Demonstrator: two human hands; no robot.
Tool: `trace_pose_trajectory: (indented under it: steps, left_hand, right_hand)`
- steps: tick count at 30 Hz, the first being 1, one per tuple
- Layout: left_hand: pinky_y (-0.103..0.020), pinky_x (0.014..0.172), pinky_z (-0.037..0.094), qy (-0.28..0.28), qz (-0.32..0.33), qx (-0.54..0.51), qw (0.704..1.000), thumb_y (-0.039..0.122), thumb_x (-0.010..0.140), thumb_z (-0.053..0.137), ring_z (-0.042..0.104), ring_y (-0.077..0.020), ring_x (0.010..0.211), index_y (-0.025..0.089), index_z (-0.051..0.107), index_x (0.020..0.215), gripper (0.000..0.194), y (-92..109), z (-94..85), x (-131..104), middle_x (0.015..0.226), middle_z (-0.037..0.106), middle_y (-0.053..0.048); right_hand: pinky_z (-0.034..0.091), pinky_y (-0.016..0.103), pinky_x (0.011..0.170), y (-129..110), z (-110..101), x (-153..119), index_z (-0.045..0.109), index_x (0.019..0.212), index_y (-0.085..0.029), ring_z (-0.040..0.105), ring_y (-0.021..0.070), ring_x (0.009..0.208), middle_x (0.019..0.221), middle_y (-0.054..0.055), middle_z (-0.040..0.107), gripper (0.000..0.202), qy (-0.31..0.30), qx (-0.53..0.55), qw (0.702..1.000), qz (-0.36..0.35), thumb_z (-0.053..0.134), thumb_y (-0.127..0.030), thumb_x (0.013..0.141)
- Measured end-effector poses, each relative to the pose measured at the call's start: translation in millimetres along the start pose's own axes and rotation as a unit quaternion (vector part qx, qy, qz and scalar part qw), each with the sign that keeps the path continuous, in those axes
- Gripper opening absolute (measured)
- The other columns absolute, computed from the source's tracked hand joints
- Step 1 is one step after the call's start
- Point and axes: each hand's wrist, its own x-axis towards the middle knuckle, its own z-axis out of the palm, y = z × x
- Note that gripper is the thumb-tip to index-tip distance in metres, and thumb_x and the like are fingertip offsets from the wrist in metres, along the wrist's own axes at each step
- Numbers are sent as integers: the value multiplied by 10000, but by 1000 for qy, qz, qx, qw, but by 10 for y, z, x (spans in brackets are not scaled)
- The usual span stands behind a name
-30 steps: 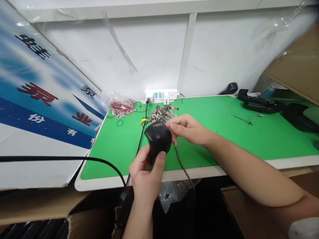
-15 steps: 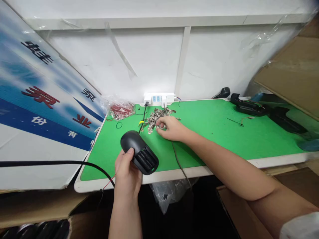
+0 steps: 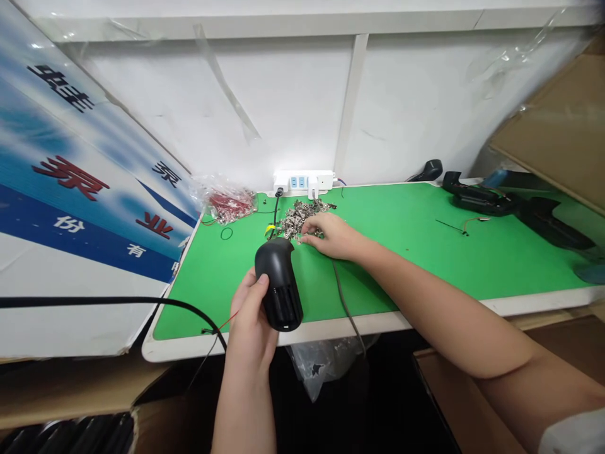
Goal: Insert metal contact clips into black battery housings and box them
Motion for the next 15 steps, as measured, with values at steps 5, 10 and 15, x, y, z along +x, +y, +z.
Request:
trace_pose_trajectory:
  steps: [5, 10, 15]
  left_hand:
    - [-211, 622, 548, -17, -6, -28, 999, 383, 694, 903, 677, -141, 728, 147, 734, 1041, 452, -63, 28, 31, 868, 732, -33]
    - [-236, 632, 581, 1, -42, -44, 998, 371, 680, 888, 678, -157, 710, 114, 755, 934, 385, -3, 3, 50, 858, 744, -70]
    - [-235, 547, 565, -24, -98, -96, 990, 360, 793, 748, 666, -160, 653, 88, 749, 935, 306, 112, -7, 34, 817, 735, -110]
  right_hand:
    - [453, 347, 882, 61, -23, -49, 749, 1071, -126, 648, 231, 989, 1072, 113, 748, 180, -13, 0, 1000, -5, 713, -207, 915]
    - [437, 356, 885, 24, 10, -11, 776, 961, -155, 651, 227, 954, 1004, 88, 769, 105, -14, -1, 1000, -4, 708, -230, 932]
    - [429, 339, 839, 5, 48, 22, 778, 915, -166, 644, 208, 898, 951, 61, 770, 101, -3, 2, 1000, -8, 710, -238, 932]
